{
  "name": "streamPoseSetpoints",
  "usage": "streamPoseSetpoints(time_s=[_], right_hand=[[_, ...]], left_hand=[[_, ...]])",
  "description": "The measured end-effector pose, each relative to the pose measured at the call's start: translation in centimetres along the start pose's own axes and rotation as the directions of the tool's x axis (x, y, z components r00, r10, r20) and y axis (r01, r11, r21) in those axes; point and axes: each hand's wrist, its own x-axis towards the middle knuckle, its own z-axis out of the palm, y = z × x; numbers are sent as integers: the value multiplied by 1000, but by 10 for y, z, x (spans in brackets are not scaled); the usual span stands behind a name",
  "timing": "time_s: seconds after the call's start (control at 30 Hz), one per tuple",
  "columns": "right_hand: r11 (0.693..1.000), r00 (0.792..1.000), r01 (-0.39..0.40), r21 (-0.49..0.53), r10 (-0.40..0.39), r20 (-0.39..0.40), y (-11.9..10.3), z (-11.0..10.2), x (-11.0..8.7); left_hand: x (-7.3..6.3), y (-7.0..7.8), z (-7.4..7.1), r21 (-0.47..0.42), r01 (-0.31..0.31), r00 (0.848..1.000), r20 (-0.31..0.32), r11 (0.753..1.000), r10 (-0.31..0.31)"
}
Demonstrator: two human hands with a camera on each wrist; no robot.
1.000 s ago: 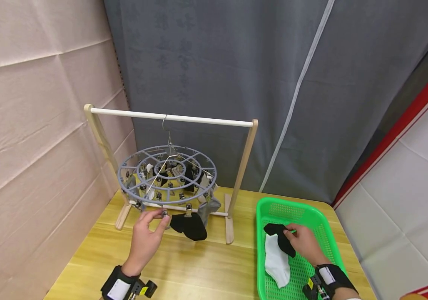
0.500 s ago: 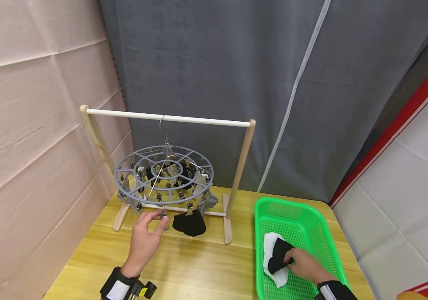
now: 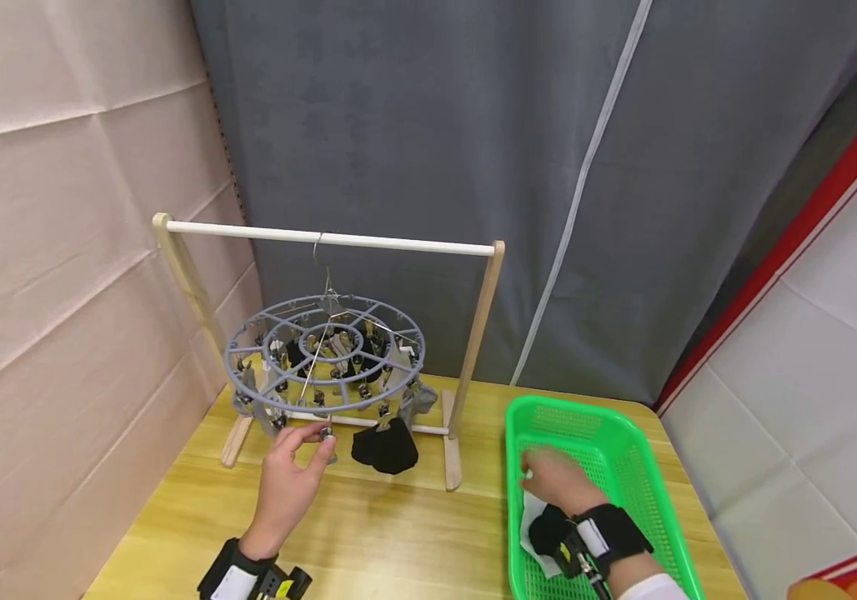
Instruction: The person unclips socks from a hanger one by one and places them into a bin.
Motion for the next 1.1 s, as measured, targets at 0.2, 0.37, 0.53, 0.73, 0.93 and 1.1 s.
streamPoseSetpoints(time_s=[0.2, 0.37, 0.53, 0.73, 0.93, 1.1], right_hand=[[858, 593, 426, -285, -503, -629, -72, -16, 61], [753, 372, 530, -389, -619, -692, -107, -16, 90], [717, 284, 539, -443, -650, -705, -118, -18, 99], [662, 195, 551, -508, -694, -693, -119, -24, 101], [642, 131, 515, -569, -714, -687, -127, -23, 96], [636, 99, 468, -614, -728, -679, -137, -21, 93]], left_hand=[[-8, 2, 11, 16, 6, 1000, -10, 1000, -6], [-8, 2, 20, 87, -115, 989, -85, 990, 123], [-4, 3, 26, 283, -307, 906, -205, 909, 370], [17, 17, 22, 518, -456, 727, -252, 724, 639], [35, 25, 18, 565, -516, 716, -129, 644, 686], [37, 25, 19, 590, -521, 721, -84, 617, 688]])
